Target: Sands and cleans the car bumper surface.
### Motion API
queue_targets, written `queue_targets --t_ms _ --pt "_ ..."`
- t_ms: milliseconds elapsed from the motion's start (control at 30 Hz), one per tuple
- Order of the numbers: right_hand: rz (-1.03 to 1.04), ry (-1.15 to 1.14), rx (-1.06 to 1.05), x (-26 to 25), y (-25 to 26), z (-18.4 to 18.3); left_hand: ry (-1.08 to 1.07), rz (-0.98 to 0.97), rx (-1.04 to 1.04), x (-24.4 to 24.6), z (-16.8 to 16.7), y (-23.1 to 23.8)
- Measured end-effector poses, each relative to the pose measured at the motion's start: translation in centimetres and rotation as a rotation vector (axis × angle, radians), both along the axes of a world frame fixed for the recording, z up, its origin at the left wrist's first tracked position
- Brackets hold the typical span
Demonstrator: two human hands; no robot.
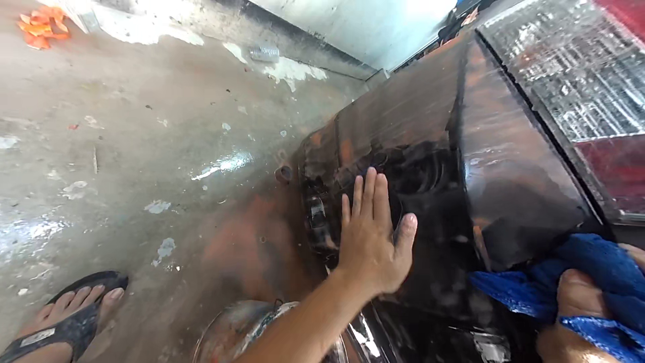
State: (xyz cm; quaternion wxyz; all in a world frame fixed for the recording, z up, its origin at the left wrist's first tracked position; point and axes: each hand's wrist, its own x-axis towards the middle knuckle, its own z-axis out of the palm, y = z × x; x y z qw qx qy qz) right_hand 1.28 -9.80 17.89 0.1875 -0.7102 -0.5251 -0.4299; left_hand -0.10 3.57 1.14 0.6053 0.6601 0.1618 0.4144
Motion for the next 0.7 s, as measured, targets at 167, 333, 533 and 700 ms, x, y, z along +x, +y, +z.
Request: queue_targets --t_ms 167,333,533,700 --pt "0.023 -0.007 0.015 0.4 -1.2 -0.2 0.001 -0.056 -0.159 4.2 -2.0 4.3" --pt "0.023 -0.02 0.016 0.4 -0.7 0.2 -0.13 0.093 0.202 -3.5 -3.2 -10.1" --pt "0.067 -0.031 0.035 0.3 -1.6 0.1 -0.124 0.034 -0.09 3.2 -2.4 1.4" --pt "0.085 -0.032 0.057 0.5 -1.5 0.2 -0.05 0.128 0.204 -4.3 -5.6 -15.3"
